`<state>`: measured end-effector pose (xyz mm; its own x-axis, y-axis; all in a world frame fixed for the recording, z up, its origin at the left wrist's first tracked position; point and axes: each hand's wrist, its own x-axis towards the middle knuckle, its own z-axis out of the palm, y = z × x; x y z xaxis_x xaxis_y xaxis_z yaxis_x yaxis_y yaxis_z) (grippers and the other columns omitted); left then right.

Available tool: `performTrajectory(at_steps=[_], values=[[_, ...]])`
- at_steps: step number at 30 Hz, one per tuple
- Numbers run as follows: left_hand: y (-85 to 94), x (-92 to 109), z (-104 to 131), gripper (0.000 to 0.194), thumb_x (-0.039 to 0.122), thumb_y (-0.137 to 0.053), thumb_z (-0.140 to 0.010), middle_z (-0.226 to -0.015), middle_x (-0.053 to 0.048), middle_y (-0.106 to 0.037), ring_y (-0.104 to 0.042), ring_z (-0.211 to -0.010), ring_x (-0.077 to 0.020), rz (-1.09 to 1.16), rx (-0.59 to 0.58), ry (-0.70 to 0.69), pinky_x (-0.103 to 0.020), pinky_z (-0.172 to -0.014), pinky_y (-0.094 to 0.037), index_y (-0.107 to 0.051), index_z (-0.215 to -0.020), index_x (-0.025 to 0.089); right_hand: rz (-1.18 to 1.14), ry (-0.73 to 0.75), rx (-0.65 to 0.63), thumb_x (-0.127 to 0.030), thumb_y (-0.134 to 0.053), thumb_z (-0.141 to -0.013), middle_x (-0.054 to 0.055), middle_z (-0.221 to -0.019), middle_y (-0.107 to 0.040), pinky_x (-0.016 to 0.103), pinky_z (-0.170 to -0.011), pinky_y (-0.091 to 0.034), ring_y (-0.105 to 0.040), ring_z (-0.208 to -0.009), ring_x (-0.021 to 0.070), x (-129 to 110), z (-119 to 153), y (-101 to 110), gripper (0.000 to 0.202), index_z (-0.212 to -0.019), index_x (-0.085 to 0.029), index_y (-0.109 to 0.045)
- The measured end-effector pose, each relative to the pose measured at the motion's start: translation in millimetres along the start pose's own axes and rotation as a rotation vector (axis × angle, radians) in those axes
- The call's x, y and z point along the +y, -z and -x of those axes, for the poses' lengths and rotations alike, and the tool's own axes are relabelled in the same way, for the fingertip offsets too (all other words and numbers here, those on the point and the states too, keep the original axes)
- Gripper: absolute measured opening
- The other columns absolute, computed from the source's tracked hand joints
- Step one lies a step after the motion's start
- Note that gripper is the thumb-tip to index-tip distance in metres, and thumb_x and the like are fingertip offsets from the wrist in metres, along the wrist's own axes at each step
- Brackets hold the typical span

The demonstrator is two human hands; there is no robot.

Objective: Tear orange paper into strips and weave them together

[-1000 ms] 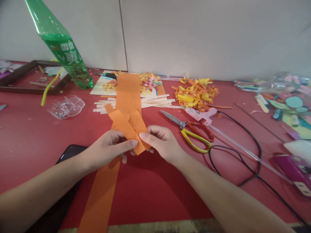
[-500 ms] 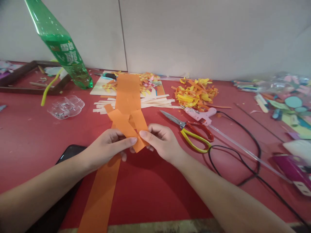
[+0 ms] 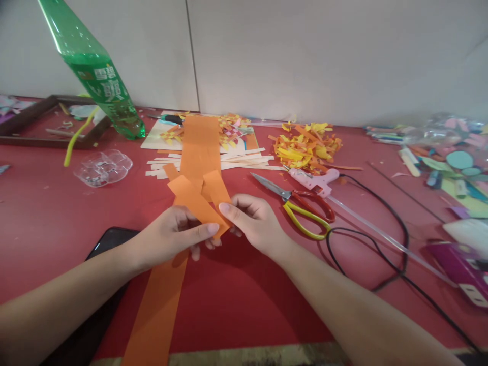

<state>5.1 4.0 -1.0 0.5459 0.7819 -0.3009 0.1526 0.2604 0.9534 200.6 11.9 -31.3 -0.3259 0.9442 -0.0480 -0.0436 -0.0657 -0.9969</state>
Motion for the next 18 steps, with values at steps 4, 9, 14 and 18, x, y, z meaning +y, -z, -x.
performTrajectory(at_steps=[4, 9, 14, 18], values=[[-0.9, -1.0, -0.9, 0.027, 0.039, -0.061, -0.086, -0.075, -0.006, -0.069, -0.062, -0.064, -0.0128, 0.008, 0.060, -0.036, -0.018, -0.048, -0.050, -0.070, -0.085, 0.014, -0.019, -0.030, -0.025, -0.047, -0.065, -0.085, -0.003, -0.056, -0.055, 0.023, -0.044, -0.035, -0.049, -0.048, 0.0093, -2.3, 0.4, -0.1, 0.037, -0.065, -0.018, -0.055], [-1.4, -1.3, -1.2, 0.022, 0.035, -0.063, -0.085, -0.072, -0.005, -0.069, -0.061, -0.061, -0.0119, 0.070, 0.091, -0.048, -0.017, -0.046, -0.048, -0.071, -0.083, 0.014, 0.007, -0.005, 0.002, -0.042, -0.067, -0.085, -0.003, -0.054, -0.054, 0.023, -0.045, -0.035, -0.048, -0.048, 0.0089, -2.9, 0.2, -0.7, 0.036, -0.062, -0.019, -0.053], [-1.5, -2.1, -1.5, 0.019, 0.033, -0.065, -0.084, -0.073, -0.005, -0.070, -0.062, -0.063, -0.0117, 0.152, 0.101, -0.031, -0.015, -0.046, -0.048, -0.072, -0.084, 0.015, 0.010, 0.042, 0.017, -0.039, -0.066, -0.087, -0.004, -0.055, -0.054, 0.023, -0.047, -0.037, -0.048, -0.049, 0.0084, -2.1, 1.6, -1.3, 0.035, -0.061, -0.019, -0.053], [-1.0, -4.2, -2.0, 0.018, 0.032, -0.066, -0.084, -0.074, -0.004, -0.071, -0.064, -0.065, -0.0114, 0.184, 0.107, -0.015, -0.014, -0.046, -0.049, -0.072, -0.082, 0.016, -0.002, 0.037, 0.045, -0.041, -0.067, -0.086, -0.003, -0.055, -0.055, 0.023, -0.047, -0.036, -0.048, -0.048, 0.0087, -1.8, 0.6, 0.0, 0.036, -0.061, -0.019, -0.053]])
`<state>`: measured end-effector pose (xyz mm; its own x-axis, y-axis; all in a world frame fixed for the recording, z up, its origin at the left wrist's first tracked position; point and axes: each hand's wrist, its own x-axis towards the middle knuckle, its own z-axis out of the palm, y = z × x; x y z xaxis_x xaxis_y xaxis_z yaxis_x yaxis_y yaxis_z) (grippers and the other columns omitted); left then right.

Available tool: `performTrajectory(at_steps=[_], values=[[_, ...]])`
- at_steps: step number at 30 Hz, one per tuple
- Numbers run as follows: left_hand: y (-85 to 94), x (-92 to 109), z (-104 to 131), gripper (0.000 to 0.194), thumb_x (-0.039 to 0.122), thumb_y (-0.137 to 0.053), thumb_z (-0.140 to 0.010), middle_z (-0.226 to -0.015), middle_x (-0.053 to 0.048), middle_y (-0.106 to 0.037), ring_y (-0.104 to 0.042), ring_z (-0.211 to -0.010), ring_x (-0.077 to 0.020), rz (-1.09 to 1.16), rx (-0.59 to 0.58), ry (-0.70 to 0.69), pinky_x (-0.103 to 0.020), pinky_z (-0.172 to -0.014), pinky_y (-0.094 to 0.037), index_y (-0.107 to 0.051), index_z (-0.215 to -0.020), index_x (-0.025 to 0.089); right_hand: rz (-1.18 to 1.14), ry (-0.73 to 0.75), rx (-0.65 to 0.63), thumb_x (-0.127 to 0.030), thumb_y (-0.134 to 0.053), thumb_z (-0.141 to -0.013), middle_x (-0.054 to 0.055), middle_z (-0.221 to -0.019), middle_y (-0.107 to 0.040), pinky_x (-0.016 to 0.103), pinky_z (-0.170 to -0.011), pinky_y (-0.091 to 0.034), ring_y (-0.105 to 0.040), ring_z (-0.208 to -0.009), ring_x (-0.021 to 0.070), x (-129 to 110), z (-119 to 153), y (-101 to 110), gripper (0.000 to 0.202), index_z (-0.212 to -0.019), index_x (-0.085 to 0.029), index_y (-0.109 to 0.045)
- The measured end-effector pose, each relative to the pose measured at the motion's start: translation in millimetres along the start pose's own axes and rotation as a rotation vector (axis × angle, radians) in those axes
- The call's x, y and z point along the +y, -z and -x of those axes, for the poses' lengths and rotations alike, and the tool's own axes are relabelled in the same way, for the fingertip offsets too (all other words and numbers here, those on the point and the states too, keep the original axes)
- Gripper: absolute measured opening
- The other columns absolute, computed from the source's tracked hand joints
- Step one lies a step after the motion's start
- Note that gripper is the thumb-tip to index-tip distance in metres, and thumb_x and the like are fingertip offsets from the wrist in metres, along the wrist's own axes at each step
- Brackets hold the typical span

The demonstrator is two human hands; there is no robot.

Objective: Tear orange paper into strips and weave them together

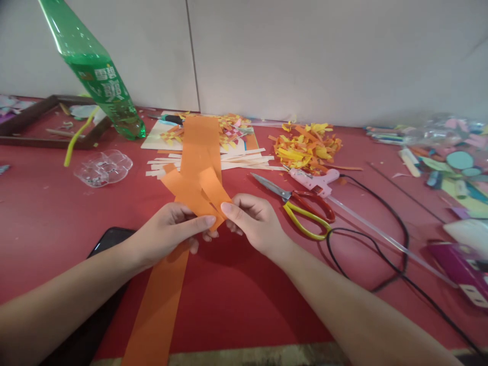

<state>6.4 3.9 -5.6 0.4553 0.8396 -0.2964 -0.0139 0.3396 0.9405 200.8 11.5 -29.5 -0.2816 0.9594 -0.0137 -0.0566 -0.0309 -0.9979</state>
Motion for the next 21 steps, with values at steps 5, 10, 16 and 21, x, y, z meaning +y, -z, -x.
performTrajectory(at_steps=[5, 10, 16, 21], values=[[0.6, 0.2, 0.8, 0.028, 0.041, -0.067, -0.082, -0.076, -0.007, -0.072, -0.065, -0.064, -0.0128, -0.026, -0.008, 0.028, -0.015, -0.044, -0.048, -0.071, -0.076, 0.014, -0.111, 0.003, 0.128, -0.042, -0.070, -0.082, -0.003, -0.054, -0.054, 0.023, -0.045, -0.034, -0.045, -0.047, 0.0088, -5.3, -3.9, 0.9, 0.038, -0.058, -0.019, -0.051], [5.1, 8.2, 8.2, 0.047, 0.060, -0.064, -0.078, -0.068, -0.008, -0.071, -0.063, -0.055, -0.0129, -0.072, -0.392, 0.192, -0.018, -0.043, -0.046, -0.070, -0.066, 0.014, -0.196, 0.014, 0.113, -0.038, -0.071, -0.080, -0.002, -0.053, -0.054, 0.026, -0.048, -0.034, -0.047, -0.050, 0.0112, -8.3, -5.5, -0.3, 0.035, -0.055, -0.019, -0.054], [13.7, 12.6, 12.2, 0.043, 0.059, -0.065, -0.078, -0.086, -0.009, -0.074, -0.066, -0.066, -0.0135, 0.083, -0.758, 0.403, -0.019, -0.055, -0.052, -0.073, -0.081, 0.017, -0.111, 0.177, 0.093, -0.033, -0.070, -0.077, 0.001, -0.066, -0.054, 0.032, -0.063, -0.043, -0.051, -0.065, 0.0162, -6.9, -4.6, 2.1, 0.029, -0.054, -0.022, -0.056], [9.3, 4.6, 3.2, 0.036, 0.049, -0.072, -0.078, -0.114, -0.009, -0.067, -0.067, -0.089, -0.0172, 0.436, -0.316, 0.163, -0.026, -0.071, -0.058, -0.070, -0.100, 0.021, -0.111, 0.150, -0.061, -0.035, -0.073, -0.073, 0.004, -0.096, -0.061, 0.039, -0.083, -0.048, -0.059, -0.089, 0.0222, -14.8, -0.4, 6.4, 0.031, -0.053, -0.021, -0.055]])
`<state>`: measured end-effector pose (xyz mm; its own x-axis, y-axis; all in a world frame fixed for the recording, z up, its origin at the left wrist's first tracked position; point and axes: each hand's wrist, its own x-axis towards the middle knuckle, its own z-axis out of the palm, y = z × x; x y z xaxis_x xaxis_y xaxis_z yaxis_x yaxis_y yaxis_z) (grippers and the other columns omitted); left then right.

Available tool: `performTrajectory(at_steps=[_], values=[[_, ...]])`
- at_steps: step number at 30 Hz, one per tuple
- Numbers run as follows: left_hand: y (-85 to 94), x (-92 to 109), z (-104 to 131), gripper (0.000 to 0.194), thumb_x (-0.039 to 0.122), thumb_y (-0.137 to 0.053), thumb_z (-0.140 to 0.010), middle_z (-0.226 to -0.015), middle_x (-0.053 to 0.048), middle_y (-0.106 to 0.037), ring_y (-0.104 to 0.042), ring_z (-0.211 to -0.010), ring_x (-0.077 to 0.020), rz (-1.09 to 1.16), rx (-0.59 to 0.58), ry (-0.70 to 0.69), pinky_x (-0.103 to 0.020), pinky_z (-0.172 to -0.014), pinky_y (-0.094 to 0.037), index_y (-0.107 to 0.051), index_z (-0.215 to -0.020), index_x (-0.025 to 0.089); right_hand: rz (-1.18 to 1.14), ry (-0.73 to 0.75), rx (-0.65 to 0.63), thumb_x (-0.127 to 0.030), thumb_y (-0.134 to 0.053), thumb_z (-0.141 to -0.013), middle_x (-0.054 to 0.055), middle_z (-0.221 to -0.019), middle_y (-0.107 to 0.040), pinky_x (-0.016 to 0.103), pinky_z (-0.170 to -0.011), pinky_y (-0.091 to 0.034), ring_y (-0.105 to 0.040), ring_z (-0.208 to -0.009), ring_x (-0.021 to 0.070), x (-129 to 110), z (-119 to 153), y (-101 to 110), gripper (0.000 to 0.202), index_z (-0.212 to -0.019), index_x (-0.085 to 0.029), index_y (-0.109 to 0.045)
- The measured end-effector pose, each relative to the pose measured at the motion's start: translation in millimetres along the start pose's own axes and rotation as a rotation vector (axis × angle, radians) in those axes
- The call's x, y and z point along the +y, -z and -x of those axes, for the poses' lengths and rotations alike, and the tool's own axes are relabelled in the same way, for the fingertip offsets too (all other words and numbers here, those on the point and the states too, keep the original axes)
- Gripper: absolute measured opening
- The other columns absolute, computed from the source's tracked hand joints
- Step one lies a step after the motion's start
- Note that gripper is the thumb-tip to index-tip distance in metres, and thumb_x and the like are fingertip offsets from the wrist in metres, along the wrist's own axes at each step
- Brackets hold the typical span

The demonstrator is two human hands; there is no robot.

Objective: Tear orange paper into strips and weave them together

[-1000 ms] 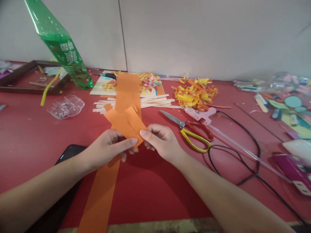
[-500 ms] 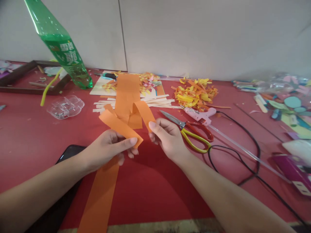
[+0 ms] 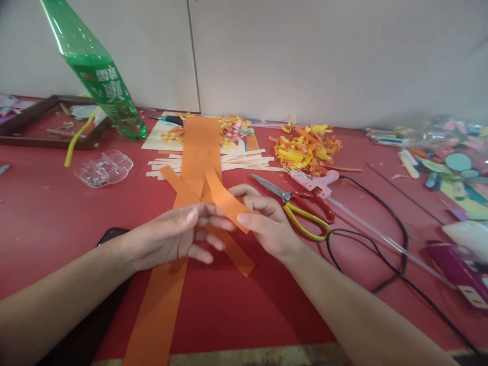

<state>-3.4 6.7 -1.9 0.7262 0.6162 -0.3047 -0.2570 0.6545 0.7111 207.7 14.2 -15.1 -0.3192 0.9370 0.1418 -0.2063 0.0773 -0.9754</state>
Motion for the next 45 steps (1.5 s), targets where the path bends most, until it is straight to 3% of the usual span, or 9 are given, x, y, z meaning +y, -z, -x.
performTrajectory(at_steps=[5, 10, 12, 16, 20, 24, 32, 37, 45], values=[[0.1, -3.9, -5.8, 0.034, 0.046, -0.077, -0.074, -0.085, -0.002, -0.063, -0.059, -0.069, -0.0082, 0.061, 0.339, -0.196, -0.017, -0.061, -0.052, -0.070, -0.094, 0.019, -0.052, -0.019, -0.233, -0.034, -0.074, -0.072, 0.005, -0.089, -0.065, 0.047, -0.098, -0.041, -0.054, -0.115, 0.0300, -6.1, -0.8, 2.8, 0.043, -0.047, -0.020, -0.043], [0.8, 2.6, -6.1, 0.025, 0.034, -0.080, -0.072, -0.071, 0.006, -0.055, -0.050, -0.055, -0.0031, 0.166, 0.517, -0.360, -0.014, -0.050, -0.044, -0.065, -0.088, 0.021, -0.003, -0.146, -0.265, -0.037, -0.074, -0.070, 0.005, -0.074, -0.067, 0.043, -0.077, -0.048, -0.063, -0.080, 0.0256, -10.1, -2.1, 9.5, 0.038, -0.048, -0.020, -0.048], [2.9, 5.9, -6.9, 0.026, 0.028, -0.082, -0.069, -0.067, 0.007, -0.052, -0.048, -0.052, -0.0023, 0.226, 0.612, -0.430, -0.013, -0.045, -0.040, -0.060, -0.078, 0.019, 0.020, -0.159, -0.185, -0.036, -0.073, -0.068, 0.006, -0.072, -0.068, 0.044, -0.076, -0.050, -0.064, -0.075, 0.0261, -12.9, -4.4, 15.1, 0.028, -0.051, -0.020, -0.057], [9.0, 8.9, -7.8, 0.029, 0.022, -0.081, -0.066, -0.068, 0.008, -0.053, -0.048, -0.052, -0.0016, 0.234, 0.759, -0.549, -0.013, -0.047, -0.042, -0.052, -0.071, 0.018, -0.009, 0.048, 0.291, -0.025, -0.064, -0.068, 0.002, -0.071, -0.060, 0.033, -0.056, -0.048, -0.057, -0.060, 0.0169, -17.9, -13.4, 32.0, 0.010, -0.058, -0.021, -0.064], [9.8, 7.3, -8.3, 0.031, 0.020, -0.080, -0.066, -0.067, 0.008, -0.055, -0.053, -0.055, -0.0031, 0.202, 0.772, -0.638, -0.015, -0.050, -0.045, -0.049, -0.067, 0.018, -0.011, 0.168, 0.589, -0.017, -0.058, -0.068, -0.001, -0.059, -0.048, 0.028, -0.052, -0.044, -0.054, -0.061, 0.0152, -17.2, -20.9, 46.4, 0.023, -0.047, -0.021, -0.050], [3.7, 2.3, -8.8, 0.026, 0.023, -0.081, -0.067, -0.066, 0.004, -0.064, -0.064, -0.064, -0.0076, 0.110, 0.684, -0.530, -0.018, -0.062, -0.053, -0.056, -0.065, 0.016, 0.360, 0.333, 0.789, -0.023, -0.065, -0.078, 0.000, -0.070, -0.060, 0.035, -0.068, -0.050, -0.060, -0.069, 0.0189, -12.6, -15.6, 38.4, 0.011, -0.068, -0.023, -0.061], [0.6, -4.0, -3.7, 0.023, 0.031, -0.078, -0.075, -0.092, -0.004, -0.076, -0.072, -0.081, -0.0145, -0.156, 0.377, -0.314, -0.021, -0.071, -0.056, -0.072, -0.092, 0.017, 1.010, 0.301, 0.145, -0.028, -0.061, -0.089, 0.008, -0.107, -0.069, 0.039, -0.091, -0.048, -0.064, -0.102, 0.0244, -2.9, 5.7, -7.3, 0.020, -0.108, -0.024, -0.059], [1.3, -2.8, -6.2, 0.021, 0.035, -0.077, -0.076, -0.080, -0.003, -0.074, -0.072, -0.080, -0.0171, -0.092, 0.456, -0.355, -0.021, -0.064, -0.056, -0.072, -0.080, 0.015, 1.013, 0.263, 0.268, -0.029, -0.053, -0.093, 0.007, -0.097, -0.068, 0.030, -0.069, -0.052, -0.067, -0.089, 0.0209, 0.6, 6.5, -3.6, 0.019, -0.111, -0.022, -0.055], [1.4, -3.9, -8.3, 0.022, 0.037, -0.076, -0.076, -0.072, 0.000, -0.069, -0.069, -0.071, -0.0133, -0.075, 0.581, -0.417, -0.022, -0.061, -0.056, -0.068, -0.075, 0.016, 1.390, 0.557, 0.458, -0.011, -0.052, -0.078, 0.000, -0.067, -0.064, 0.029, -0.063, -0.049, -0.065, -0.066, 0.0187, -20.5, 4.1, 11.6, 0.021, -0.094, -0.021, -0.061]])
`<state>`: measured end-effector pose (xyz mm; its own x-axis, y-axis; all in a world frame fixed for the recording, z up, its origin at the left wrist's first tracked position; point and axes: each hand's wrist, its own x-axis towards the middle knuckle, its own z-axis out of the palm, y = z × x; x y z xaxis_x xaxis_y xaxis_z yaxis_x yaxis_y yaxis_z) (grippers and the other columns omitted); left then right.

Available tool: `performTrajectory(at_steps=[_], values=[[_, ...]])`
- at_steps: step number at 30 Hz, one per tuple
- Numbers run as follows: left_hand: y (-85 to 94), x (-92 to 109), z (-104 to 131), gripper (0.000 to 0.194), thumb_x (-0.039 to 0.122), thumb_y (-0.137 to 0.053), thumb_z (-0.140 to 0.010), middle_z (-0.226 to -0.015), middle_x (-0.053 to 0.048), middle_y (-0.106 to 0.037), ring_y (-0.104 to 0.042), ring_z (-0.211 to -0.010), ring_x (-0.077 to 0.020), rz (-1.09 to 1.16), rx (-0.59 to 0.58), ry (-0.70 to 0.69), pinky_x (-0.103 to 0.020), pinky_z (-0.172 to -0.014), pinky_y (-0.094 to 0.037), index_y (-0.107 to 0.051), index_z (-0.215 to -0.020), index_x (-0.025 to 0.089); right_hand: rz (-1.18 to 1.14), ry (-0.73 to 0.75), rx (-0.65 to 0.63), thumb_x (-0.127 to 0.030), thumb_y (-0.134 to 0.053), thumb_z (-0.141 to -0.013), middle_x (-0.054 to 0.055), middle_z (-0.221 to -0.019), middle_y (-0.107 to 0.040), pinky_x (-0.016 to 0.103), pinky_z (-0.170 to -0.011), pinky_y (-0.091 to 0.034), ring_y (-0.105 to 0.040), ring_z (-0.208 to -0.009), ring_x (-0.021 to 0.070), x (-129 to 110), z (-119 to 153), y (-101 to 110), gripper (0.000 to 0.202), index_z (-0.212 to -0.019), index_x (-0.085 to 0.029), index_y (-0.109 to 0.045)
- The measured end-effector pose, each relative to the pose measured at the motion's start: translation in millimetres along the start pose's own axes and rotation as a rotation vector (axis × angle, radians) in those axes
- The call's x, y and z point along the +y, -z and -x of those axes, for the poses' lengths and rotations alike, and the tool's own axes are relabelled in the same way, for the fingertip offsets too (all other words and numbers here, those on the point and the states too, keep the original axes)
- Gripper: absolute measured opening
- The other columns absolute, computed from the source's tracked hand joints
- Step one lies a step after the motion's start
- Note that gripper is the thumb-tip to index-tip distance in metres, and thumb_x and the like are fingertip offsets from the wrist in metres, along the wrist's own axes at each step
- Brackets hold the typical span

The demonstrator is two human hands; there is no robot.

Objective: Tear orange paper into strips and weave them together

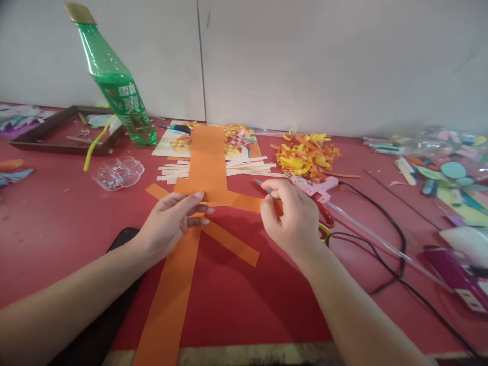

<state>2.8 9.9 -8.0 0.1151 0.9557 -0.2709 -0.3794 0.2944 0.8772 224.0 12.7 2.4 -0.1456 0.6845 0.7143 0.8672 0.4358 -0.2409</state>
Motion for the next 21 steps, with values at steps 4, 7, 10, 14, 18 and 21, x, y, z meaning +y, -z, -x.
performTrajectory(at_steps=[4, 7, 10, 14, 18, 21], values=[[1.4, 2.0, -0.6, 0.022, 0.036, -0.076, -0.075, -0.075, 0.003, -0.065, -0.067, -0.066, -0.0094, -0.029, 0.047, -0.054, -0.020, -0.061, -0.055, -0.065, -0.081, 0.017, 0.087, 0.057, 0.014, -0.008, -0.052, -0.072, 0.000, -0.062, -0.063, 0.032, -0.063, -0.048, -0.062, -0.064, 0.0205, 19.4, -3.5, -1.3, 0.021, -0.085, -0.021, -0.061], [1.5, 2.2, -0.6, 0.022, 0.033, -0.075, -0.077, -0.072, 0.003, -0.065, -0.068, -0.065, -0.0101, -0.115, 0.043, -0.016, -0.022, -0.064, -0.056, -0.062, -0.081, 0.016, 0.186, 0.105, -0.004, -0.008, -0.054, -0.070, 0.002, -0.064, -0.064, 0.038, -0.069, -0.047, -0.061, -0.067, 0.0241, 27.5, -5.1, -3.6, 0.017, -0.080, -0.021, -0.060], [0.7, -0.7, 0.6, 0.018, 0.030, -0.071, -0.079, -0.072, 0.001, -0.068, -0.071, -0.070, -0.0134, -0.223, -0.006, 0.020, -0.024, -0.066, -0.056, -0.059, -0.082, 0.017, 0.177, 0.148, -0.058, -0.008, -0.056, -0.071, 0.009, -0.083, -0.069, 0.046, -0.078, -0.046, -0.062, -0.084, 0.0298, 19.3, -3.1, -6.6, 0.017, -0.081, -0.021, -0.061], [0.3, -5.1, 3.0, 0.014, 0.029, -0.067, -0.081, -0.075, 0.000, -0.070, -0.070, -0.072, -0.0142, -0.410, -0.092, 0.006, -0.024, -0.067, -0.053, -0.057, -0.085, 0.019, -0.226, 0.232, -0.247, -0.016, -0.061, -0.079, 0.012, -0.109, -0.066, 0.047, -0.093, -0.047, -0.061, -0.106, 0.0292, -3.6, 7.0, -12.6, 0.025, -0.103, -0.020, -0.058], [0.6, -5.1, 4.6, 0.012, 0.026, -0.064, -0.081, -0.072, 0.001, -0.070, -0.066, -0.066, -0.0127, -0.558, -0.130, -0.045, -0.025, -0.067, -0.049, -0.057, -0.088, 0.020, -0.357, 0.236, -0.370, -0.021, -0.066, -0.084, 0.010, -0.110, -0.068, 0.040, -0.092, -0.051, -0.064, -0.106, 0.0246, -12.0, 17.8, -19.0, 0.023, -0.105, -0.022, -0.056], [0.4, -5.2, 4.8, 0.016, 0.028, -0.062, -0.082, -0.068, 0.003, -0.067, -0.065, -0.064, -0.0131, -0.596, -0.139, -0.070, -0.024, -0.063, -0.048, -0.058, -0.096, 0.021, -0.395, 0.199, -0.372, -0.019, -0.065, -0.087, 0.006, -0.100, -0.071, 0.034, -0.085, -0.054, -0.068, -0.096, 0.0203, -9.4, 21.1, -21.9, 0.013, -0.097, -0.023, -0.059]])
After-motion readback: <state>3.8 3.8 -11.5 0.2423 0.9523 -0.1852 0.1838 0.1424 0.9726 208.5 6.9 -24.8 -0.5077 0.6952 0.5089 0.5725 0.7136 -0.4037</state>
